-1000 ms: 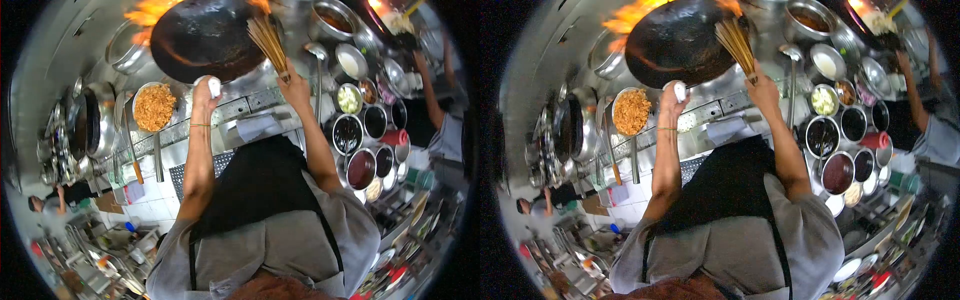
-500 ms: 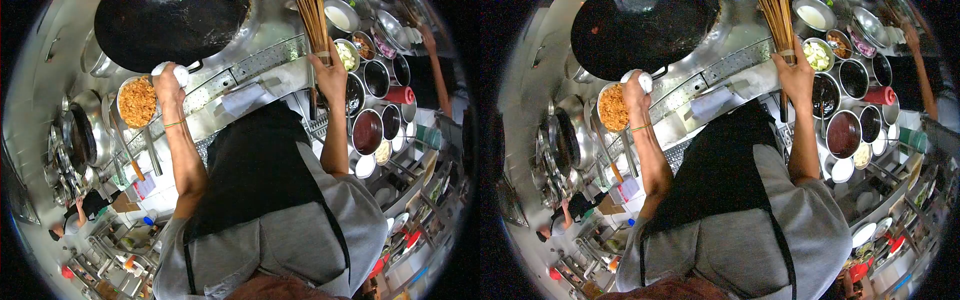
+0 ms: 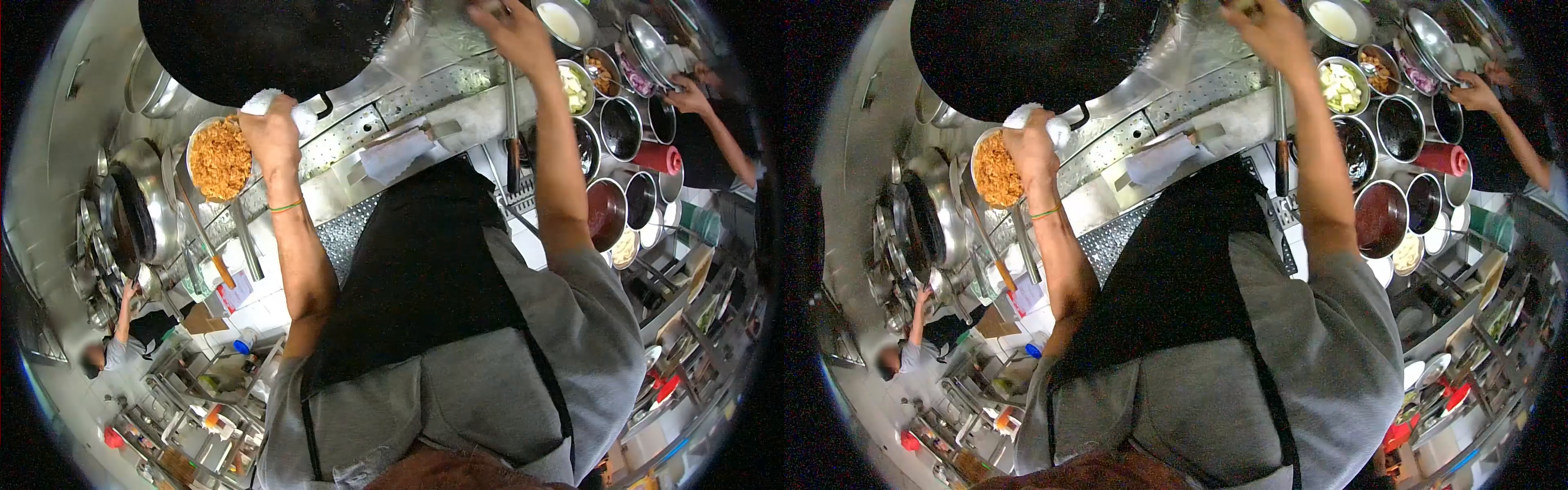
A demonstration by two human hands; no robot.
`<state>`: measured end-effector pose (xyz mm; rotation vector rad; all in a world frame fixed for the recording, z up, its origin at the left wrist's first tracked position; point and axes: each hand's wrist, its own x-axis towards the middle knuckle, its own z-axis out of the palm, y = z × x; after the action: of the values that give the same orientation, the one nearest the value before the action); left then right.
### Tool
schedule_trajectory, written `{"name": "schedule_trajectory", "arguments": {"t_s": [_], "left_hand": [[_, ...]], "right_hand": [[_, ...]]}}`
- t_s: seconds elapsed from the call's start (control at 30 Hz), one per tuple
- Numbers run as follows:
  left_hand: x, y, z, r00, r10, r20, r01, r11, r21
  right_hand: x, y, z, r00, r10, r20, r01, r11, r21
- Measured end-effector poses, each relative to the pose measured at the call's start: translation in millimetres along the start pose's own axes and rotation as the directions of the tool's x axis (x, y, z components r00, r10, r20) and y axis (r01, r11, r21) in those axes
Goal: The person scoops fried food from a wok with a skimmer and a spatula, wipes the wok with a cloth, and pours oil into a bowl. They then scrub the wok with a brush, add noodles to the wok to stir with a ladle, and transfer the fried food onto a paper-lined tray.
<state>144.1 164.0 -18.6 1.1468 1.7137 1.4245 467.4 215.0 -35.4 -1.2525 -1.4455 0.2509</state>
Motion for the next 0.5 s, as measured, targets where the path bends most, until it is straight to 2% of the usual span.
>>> {"name": "schedule_trajectory", "arguments": {"t_s": [0.03,0.07,0.1,0.13,0.17,0.2,0.27,0.3,0.33,0.4,0.47,0.5], "left_hand": [[-3.8,3.4,-1.0,1.0,-0.024,0.011,0.024,0.999,0.045],[-8.6,5.6,0.4,1.0,-0.026,0.003,0.026,0.999,0.043],[-14.4,7.2,2.7,0.997,0.075,-0.022,-0.073,0.993,0.087],[-17.3,7.8,4.0,0.983,0.177,-0.04,-0.17,0.976,0.134],[-11.7,-10.5,-0.4,0.964,0.266,-0.017,-0.261,0.953,0.154],[-10.4,-13.3,0.3,0.963,0.267,-0.022,-0.261,0.953,0.153],[-10.8,-17.4,2.5,0.908,0.415,-0.064,-0.391,0.891,0.232],[-10.1,-11.5,5.8,0.907,0.415,-0.072,-0.408,0.908,0.094],[-8.3,-10.3,3.1,0.909,0.407,-0.086,-0.399,0.912,0.094],[-7.0,-11.4,-7.2,0.998,0.062,-0.01,-0.063,0.997,-0.037],[-1.8,-15.8,-12.7,1.0,0.018,-0.014,-0.018,0.999,-0.045],[3.6,-18.8,-13.2,0.997,-0.075,-0.015,0.073,0.991,-0.111]], "right_hand": [[20.2,-26.8,13.5,0.971,0.222,0.09,-0.217,0.974,-0.057],[34.4,-50.0,27.4,0.885,0.435,0.165,-0.417,0.899,-0.134],[33.7,-22.9,72.2,0.935,0.349,0.063,-0.345,0.936,-0.068],[36.5,-5.4,109.0,0.893,0.402,0.201,-0.334,0.893,-0.304],[14.0,7.7,164.1,0.997,0.071,-0.043,-0.083,0.885,-0.458],[-12.4,-10.8,188.3,0.996,0.029,0.088,-0.026,0.999,-0.044],[-54.3,-69.9,175.8,0.902,0.215,0.375,-0.231,0.973,-0.001],[-69.9,-84.3,154.3,0.856,0.178,0.485,-0.194,0.981,-0.019],[-79.7,-86.0,128.9,0.796,0.141,0.589,-0.152,0.988,-0.03],[-104.1,-54.2,88.3,0.64,0.315,0.7,-0.214,0.949,-0.232],[-123.2,-8.0,48.0,0.828,0.273,0.489,-0.214,0.961,-0.174],[-109.7,0.5,25.8,0.776,0.406,0.483,-0.321,0.913,-0.253]]}}
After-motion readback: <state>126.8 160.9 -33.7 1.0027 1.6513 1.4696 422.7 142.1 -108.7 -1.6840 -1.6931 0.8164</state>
